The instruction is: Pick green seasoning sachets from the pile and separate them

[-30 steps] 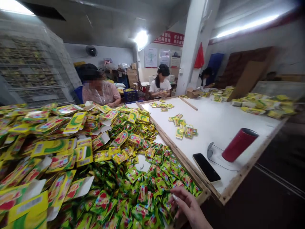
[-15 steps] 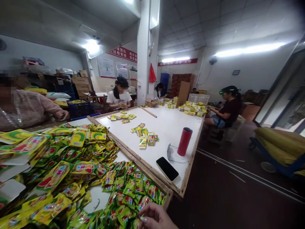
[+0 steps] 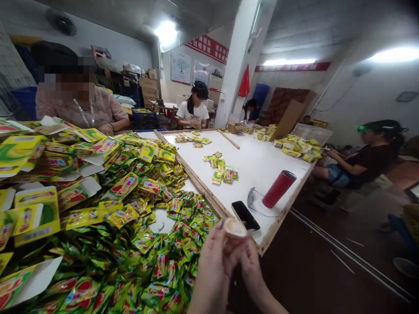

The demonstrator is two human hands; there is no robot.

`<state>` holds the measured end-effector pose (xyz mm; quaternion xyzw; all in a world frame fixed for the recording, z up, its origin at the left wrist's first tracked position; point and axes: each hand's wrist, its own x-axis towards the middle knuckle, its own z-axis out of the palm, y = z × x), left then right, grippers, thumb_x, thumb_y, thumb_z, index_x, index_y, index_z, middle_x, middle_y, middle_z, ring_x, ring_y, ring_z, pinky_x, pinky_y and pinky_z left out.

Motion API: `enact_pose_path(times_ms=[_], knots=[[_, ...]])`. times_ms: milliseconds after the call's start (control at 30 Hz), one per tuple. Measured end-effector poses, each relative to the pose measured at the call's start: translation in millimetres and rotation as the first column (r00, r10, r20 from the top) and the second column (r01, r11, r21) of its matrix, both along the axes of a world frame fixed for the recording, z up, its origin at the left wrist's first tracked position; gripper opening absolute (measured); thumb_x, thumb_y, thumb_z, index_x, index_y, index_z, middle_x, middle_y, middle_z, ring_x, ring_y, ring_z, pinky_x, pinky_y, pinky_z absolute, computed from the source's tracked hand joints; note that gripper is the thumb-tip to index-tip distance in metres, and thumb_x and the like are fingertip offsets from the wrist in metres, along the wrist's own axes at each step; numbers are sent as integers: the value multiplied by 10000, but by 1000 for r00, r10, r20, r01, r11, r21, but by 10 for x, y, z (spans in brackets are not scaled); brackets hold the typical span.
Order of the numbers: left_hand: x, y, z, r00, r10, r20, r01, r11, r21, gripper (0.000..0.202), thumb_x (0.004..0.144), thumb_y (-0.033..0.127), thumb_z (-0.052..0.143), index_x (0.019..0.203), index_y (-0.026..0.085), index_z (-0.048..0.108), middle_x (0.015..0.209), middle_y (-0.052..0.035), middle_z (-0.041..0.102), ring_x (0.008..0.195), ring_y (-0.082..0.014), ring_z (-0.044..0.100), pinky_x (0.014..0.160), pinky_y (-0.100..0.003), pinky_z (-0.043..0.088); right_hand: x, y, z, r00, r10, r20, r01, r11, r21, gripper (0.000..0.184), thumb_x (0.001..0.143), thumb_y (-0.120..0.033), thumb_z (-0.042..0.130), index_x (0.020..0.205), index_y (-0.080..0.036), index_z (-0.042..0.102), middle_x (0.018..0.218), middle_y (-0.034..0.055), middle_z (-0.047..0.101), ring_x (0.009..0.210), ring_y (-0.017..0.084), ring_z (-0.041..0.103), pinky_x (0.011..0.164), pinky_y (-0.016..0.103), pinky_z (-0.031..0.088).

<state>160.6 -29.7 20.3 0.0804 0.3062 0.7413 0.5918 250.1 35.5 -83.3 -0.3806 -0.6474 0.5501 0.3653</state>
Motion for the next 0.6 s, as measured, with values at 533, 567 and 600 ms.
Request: enact_pose_path(times_ms=[533,567,600], knots=[[93,137,-866,943,-60,-327,27,994,-102,652,750,479,632,1289,229,363,1285,-139,502,1105,-218,553,863,-296,467,336,885,20,825,-356,439,-119,651,750,421,877,-321,449,1257,-141,462,1190,142,587,1069,236,571,922,379,467],[47,88,-828,903,-74,-424,35,994,-101,605,772,458,612,1283,214,400,1284,-142,497,1108,-218,544,864,-290,463,380,1045,-32,753,-450,480,-135,609,782,436,879,-338,425,1260,-129,461,1175,145,596,1044,239,581,916,382,467],[-25,34,-795,852,-86,-516,38,994,-103,557,792,440,590,1270,200,434,1248,-143,520,1086,-216,550,854,-287,464,419,1191,-88,736,-460,497,-153,601,784,421,864,-332,432,1214,-110,504,1126,162,618,1014,264,591,910,414,462]])
